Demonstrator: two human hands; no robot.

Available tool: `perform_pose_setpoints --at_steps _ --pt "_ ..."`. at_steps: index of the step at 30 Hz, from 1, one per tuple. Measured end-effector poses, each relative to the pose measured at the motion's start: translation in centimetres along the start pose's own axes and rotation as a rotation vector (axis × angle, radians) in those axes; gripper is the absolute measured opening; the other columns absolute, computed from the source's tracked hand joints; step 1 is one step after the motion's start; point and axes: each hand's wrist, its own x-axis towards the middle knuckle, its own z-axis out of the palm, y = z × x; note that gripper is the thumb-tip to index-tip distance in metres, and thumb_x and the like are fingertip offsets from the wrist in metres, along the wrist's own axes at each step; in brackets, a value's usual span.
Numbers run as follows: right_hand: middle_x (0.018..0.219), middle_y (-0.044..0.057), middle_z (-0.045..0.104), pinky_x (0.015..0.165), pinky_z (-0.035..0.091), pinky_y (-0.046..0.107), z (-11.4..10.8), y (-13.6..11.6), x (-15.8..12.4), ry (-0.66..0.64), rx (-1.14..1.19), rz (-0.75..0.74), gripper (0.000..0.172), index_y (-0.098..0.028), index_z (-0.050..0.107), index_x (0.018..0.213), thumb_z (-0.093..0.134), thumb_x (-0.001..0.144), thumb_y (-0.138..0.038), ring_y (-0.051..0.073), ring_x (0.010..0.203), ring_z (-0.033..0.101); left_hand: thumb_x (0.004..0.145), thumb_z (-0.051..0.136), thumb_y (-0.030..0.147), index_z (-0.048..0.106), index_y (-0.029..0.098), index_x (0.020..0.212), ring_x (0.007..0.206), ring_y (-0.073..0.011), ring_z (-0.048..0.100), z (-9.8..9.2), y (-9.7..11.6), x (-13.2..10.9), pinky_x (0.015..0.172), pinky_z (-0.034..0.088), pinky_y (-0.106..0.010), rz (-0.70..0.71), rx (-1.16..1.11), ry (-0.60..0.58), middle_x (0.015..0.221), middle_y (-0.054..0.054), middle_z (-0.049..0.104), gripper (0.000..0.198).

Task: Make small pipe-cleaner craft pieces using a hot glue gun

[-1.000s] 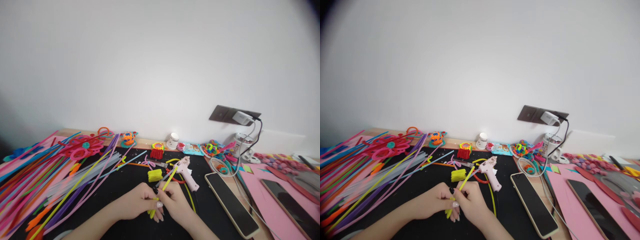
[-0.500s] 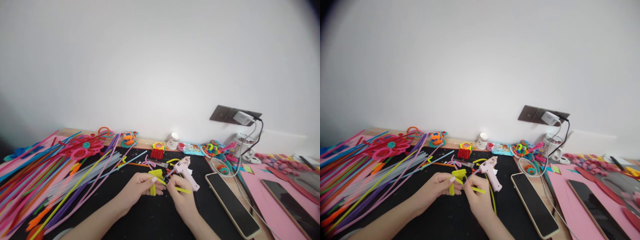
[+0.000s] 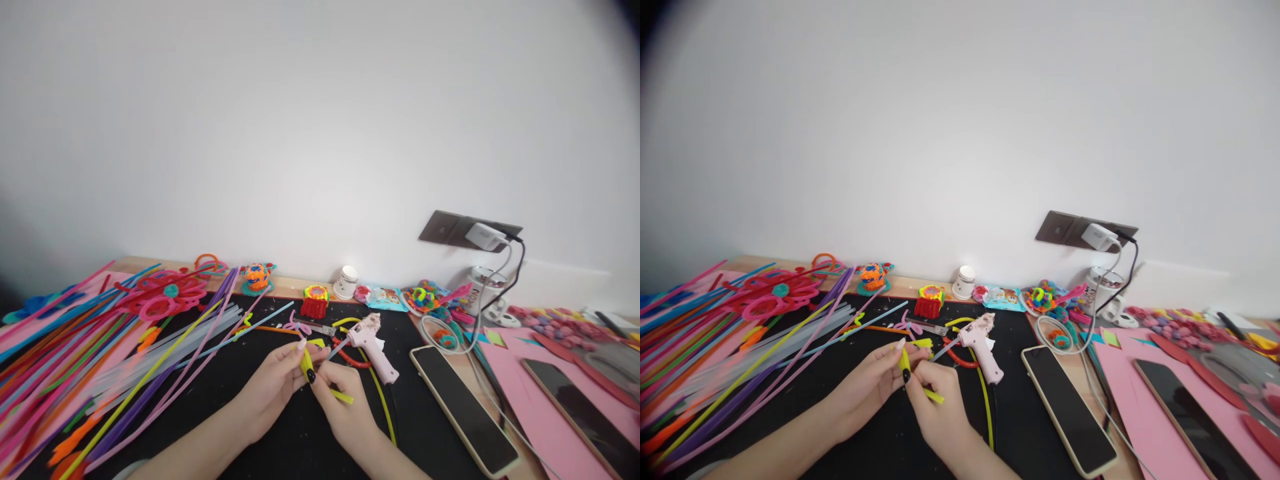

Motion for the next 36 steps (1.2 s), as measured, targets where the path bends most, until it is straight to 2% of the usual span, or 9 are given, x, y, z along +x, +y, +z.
perform_pose_setpoints --at_steps 3,6,12,15,18,25,29,33,36 --pt "0.052 -0.005 0.035 0.050 0.024 0.025 0.0 0.2 0.1 -0.011 0.005 0.004 0.035 -0.020 0.034 0.054 0.044 0.087 -0.023 0.010 0.051 0.034 0.077 0.070 0.036 0.068 0.016 0.085 0.105 -0.0239 0.064 0.0 -0.1 0.0 0.098 0.042 -0.037 -0.001 -0.049 0.014 0.095 -0.009 0.075 0.021" --pt "0.054 -0.004 0.040 0.051 0.027 0.025 0.1 0.5 0.1 -0.022 0.031 -0.006 0.034 -0.019 0.041 0.056 0.043 0.089 -0.026 0.011 0.052 0.038 0.080 0.067 0.034 0.069 0.016 0.088 0.108 -0.0245 0.062 0.2 -0.2 -0.1 0.097 0.042 -0.037 0.002 -0.074 -0.022 0.102 -0.009 0.073 0.020" --pt "0.060 -0.003 0.043 0.053 0.030 0.026 0.2 0.5 0.1 0.033 0.141 0.011 0.032 -0.019 0.046 0.062 0.041 0.091 -0.030 0.012 0.056 0.038 0.084 0.062 0.034 0.070 0.016 0.093 0.107 -0.0256 0.061 0.6 -0.5 -0.2 0.092 0.044 -0.036 0.037 -0.069 -0.094 0.107 -0.010 0.070 0.022" --pt "0.062 -0.004 0.040 0.052 0.028 0.025 -0.2 0.3 0.2 0.043 0.214 0.032 0.025 -0.020 0.044 0.065 0.050 0.087 -0.030 0.012 0.056 0.035 0.082 0.064 0.034 0.072 0.015 0.091 0.106 -0.0253 0.061 0.6 -0.3 -0.2 0.094 0.042 -0.037 0.095 -0.033 -0.065 0.104 -0.010 0.071 0.022" --pt "0.060 -0.006 0.035 0.050 0.024 0.025 -0.6 0.3 0.2 0.097 0.213 0.033 0.027 -0.021 0.039 0.064 0.056 0.083 -0.031 0.011 0.054 0.031 0.083 0.064 0.035 0.072 0.015 0.090 0.104 -0.0249 0.061 0.6 0.0 -0.3 0.095 0.042 -0.037 0.146 0.037 -0.042 0.101 -0.010 0.072 0.023" --pt "0.058 -0.005 0.030 0.050 0.020 0.027 -0.1 1.1 0.0 0.045 0.196 0.051 0.036 -0.021 0.038 0.062 0.039 0.093 -0.038 0.011 0.052 0.026 0.080 0.067 0.036 0.073 0.016 0.087 0.103 -0.0236 0.062 0.7 -0.2 -0.3 0.092 0.044 -0.034 0.125 0.008 -0.046 0.095 -0.008 0.073 0.022" --pt "0.056 -0.005 0.032 0.050 0.022 0.027 0.4 1.0 -0.2 0.005 0.146 0.026 0.039 -0.021 0.035 0.059 0.037 0.094 -0.036 0.011 0.051 0.028 0.077 0.071 0.035 0.072 0.016 0.083 0.102 -0.0229 0.062 0.5 -0.3 -0.2 0.084 0.046 -0.030 0.091 -0.058 -0.006 0.091 -0.008 0.074 0.020" --pt "0.060 -0.002 0.042 0.054 0.029 0.026 0.7 0.4 -0.5 -0.032 0.069 -0.047 0.036 -0.020 0.043 0.063 0.034 0.096 -0.032 0.012 0.056 0.039 0.074 0.073 0.036 0.070 0.018 0.086 0.096 -0.0231 0.064 0.7 -0.4 -0.2 0.066 0.046 -0.026 0.086 -0.089 0.023 0.093 -0.007 0.073 0.022" --pt "0.064 -0.001 0.046 0.055 0.031 0.026 0.9 0.2 -0.6 -0.041 0.046 -0.075 0.034 -0.020 0.047 0.068 0.034 0.097 -0.030 0.013 0.058 0.041 0.073 0.073 0.039 0.069 0.018 0.086 0.087 -0.0213 0.065 1.1 -0.6 -0.5 0.062 0.044 -0.025 0.078 -0.079 0.044 0.096 -0.007 0.073 0.025"
